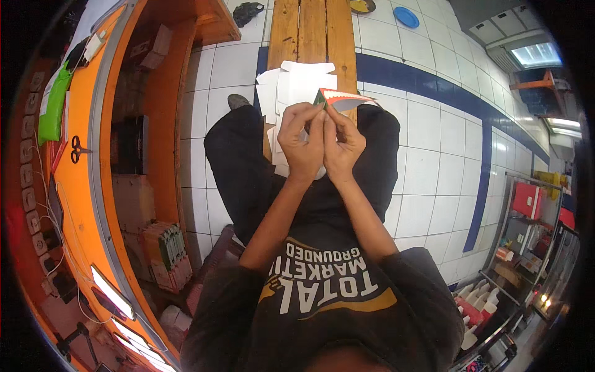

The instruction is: Folding and stacking cardboard food packaging boxes in a commercial kitchen environment.

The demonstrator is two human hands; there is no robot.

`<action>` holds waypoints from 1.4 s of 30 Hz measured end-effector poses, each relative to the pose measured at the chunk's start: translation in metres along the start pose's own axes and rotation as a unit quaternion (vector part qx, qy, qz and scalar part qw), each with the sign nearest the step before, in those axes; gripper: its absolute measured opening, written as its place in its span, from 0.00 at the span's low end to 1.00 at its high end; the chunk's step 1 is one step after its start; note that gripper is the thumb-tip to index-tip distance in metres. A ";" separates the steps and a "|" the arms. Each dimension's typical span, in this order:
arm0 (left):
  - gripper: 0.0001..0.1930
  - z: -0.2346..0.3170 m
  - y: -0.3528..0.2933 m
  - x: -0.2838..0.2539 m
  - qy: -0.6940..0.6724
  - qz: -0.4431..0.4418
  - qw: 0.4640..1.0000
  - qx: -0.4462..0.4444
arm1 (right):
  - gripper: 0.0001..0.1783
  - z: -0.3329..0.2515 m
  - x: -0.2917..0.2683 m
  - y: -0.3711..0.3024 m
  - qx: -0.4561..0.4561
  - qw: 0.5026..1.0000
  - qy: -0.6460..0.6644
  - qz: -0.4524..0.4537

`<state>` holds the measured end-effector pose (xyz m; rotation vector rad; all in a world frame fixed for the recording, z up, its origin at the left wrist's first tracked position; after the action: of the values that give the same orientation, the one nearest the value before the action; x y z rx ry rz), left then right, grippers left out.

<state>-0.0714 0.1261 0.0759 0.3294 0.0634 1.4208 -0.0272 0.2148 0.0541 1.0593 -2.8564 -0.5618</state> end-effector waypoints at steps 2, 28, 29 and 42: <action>0.11 0.014 0.005 0.001 0.122 -0.045 0.988 0.088 | 0.12 -0.010 -0.007 0.005 0.055 0.998 0.030 -0.016; 0.04 0.000 -0.049 -0.039 0.120 -0.047 0.991 -0.021 | 0.12 0.012 -0.061 -0.009 0.319 0.930 0.092 -0.157; 0.03 -0.004 -0.051 -0.040 0.032 0.001 0.992 -0.119 | 0.14 0.012 -0.062 -0.015 0.354 0.913 0.139 -0.151; 0.06 0.017 -0.048 -0.031 0.086 -0.055 0.994 -0.031 | 0.20 0.004 -0.064 -0.045 0.374 0.904 0.141 -0.149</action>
<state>-0.0261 0.0875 0.0746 0.1494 0.1757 1.3354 0.0490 0.2252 0.0394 1.5144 -2.6715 0.7128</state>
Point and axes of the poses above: each hand's wrist, its own y-axis towards the middle knuckle, its own x-axis out of the palm, z = x × y, the point moved 4 cm from there along y, towards the middle knuckle, and after that the axes turned 7 degrees about -y, right-handed, at the moved point
